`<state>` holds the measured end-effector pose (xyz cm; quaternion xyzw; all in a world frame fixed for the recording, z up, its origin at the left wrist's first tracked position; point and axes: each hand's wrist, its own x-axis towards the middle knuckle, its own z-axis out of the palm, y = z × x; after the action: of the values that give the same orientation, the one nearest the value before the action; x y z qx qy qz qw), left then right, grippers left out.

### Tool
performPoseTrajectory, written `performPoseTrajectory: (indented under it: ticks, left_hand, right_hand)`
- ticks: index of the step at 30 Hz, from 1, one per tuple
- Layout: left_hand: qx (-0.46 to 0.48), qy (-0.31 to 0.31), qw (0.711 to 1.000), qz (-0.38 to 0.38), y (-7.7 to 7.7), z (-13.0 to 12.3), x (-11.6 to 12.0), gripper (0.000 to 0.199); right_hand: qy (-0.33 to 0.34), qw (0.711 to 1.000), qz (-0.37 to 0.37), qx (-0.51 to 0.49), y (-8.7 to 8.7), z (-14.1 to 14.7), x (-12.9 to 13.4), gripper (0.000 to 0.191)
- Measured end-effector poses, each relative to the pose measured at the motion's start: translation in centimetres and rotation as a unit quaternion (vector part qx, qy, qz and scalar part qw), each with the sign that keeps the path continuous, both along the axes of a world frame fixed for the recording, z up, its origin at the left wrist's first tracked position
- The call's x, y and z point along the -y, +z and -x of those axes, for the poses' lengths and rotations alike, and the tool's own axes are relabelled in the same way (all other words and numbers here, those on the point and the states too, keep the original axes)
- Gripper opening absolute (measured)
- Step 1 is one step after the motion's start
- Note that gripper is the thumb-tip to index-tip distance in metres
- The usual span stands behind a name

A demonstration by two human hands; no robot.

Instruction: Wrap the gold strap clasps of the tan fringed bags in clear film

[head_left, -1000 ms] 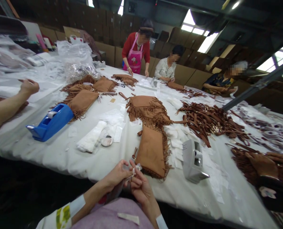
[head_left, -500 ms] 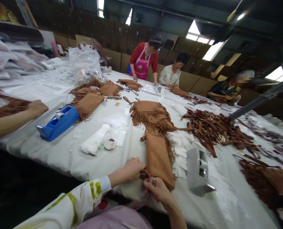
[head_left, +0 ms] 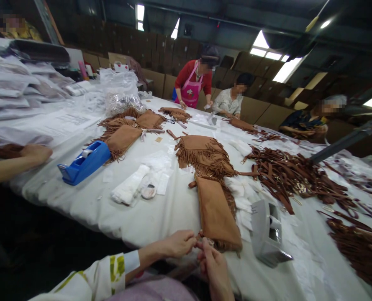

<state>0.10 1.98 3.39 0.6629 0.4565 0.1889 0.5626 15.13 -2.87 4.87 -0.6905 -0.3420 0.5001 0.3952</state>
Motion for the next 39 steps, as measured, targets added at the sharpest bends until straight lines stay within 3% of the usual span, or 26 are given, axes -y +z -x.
performPoseTrajectory:
  ticks: [3, 8, 10, 12, 13, 15, 18, 21, 26, 33, 36, 39]
  left_hand:
    - [-0.039, 0.013, 0.994, -0.103, 0.5, 0.4, 0.8, 0.027]
    - [-0.021, -0.055, 0.985, -0.162, 1.4, 2.1, 0.7, 0.029]
    - [-0.048, -0.046, 0.983, -0.171, 1.8, 3.5, -1.3, 0.035]
    - [-0.131, 0.040, 0.972, -0.191, 2.2, 5.3, -4.6, 0.042]
    - [-0.242, 0.135, 0.939, -0.204, 2.2, 6.3, -6.4, 0.041]
    - [-0.318, 0.218, 0.900, -0.201, 2.1, 8.2, -10.0, 0.042]
    - [-0.372, 0.252, 0.875, -0.177, 1.3, 10.1, -13.7, 0.044]
    - [-0.386, 0.245, 0.875, -0.157, 0.1, 10.8, -15.0, 0.035]
    - [-0.364, 0.247, 0.883, -0.163, -0.7, 10.7, -14.9, 0.032]
    - [-0.293, 0.286, 0.895, -0.177, 0.3, 11.6, -12.6, 0.031]
    - [-0.232, 0.288, 0.915, -0.163, 0.6, 10.9, -10.7, 0.029]
    - [-0.151, 0.240, 0.951, -0.125, 0.3, 8.4, -7.9, 0.027]
  right_hand:
    - [-0.046, 0.977, 0.048, -0.204, -1.0, 1.5, -0.3, 0.053]
    - [-0.049, 0.948, 0.074, -0.304, -2.2, 2.5, -1.1, 0.056]
    - [-0.060, 0.952, 0.057, -0.294, -2.9, 2.6, -1.0, 0.056]
    - [-0.062, 0.966, 0.036, -0.249, -3.7, 2.4, -0.8, 0.054]
    - [-0.058, 0.974, 0.027, -0.219, -4.0, 2.0, -0.7, 0.054]
    - [-0.037, 0.987, 0.015, -0.157, -4.6, 0.8, -0.6, 0.056]
    - [-0.006, 0.997, -0.010, -0.074, -4.9, -1.4, -0.6, 0.056]
    - [-0.007, 0.999, -0.040, -0.026, -4.5, -2.8, -0.7, 0.054]
    - [-0.024, 0.998, -0.039, -0.051, -4.4, -2.6, -0.5, 0.053]
    - [-0.029, 0.989, -0.012, -0.142, -4.0, -1.7, -0.6, 0.053]
    - [-0.053, 0.966, 0.016, -0.251, -3.0, -1.6, -0.3, 0.051]
    - [-0.065, 0.936, 0.039, -0.343, -2.4, -1.4, 0.1, 0.048]
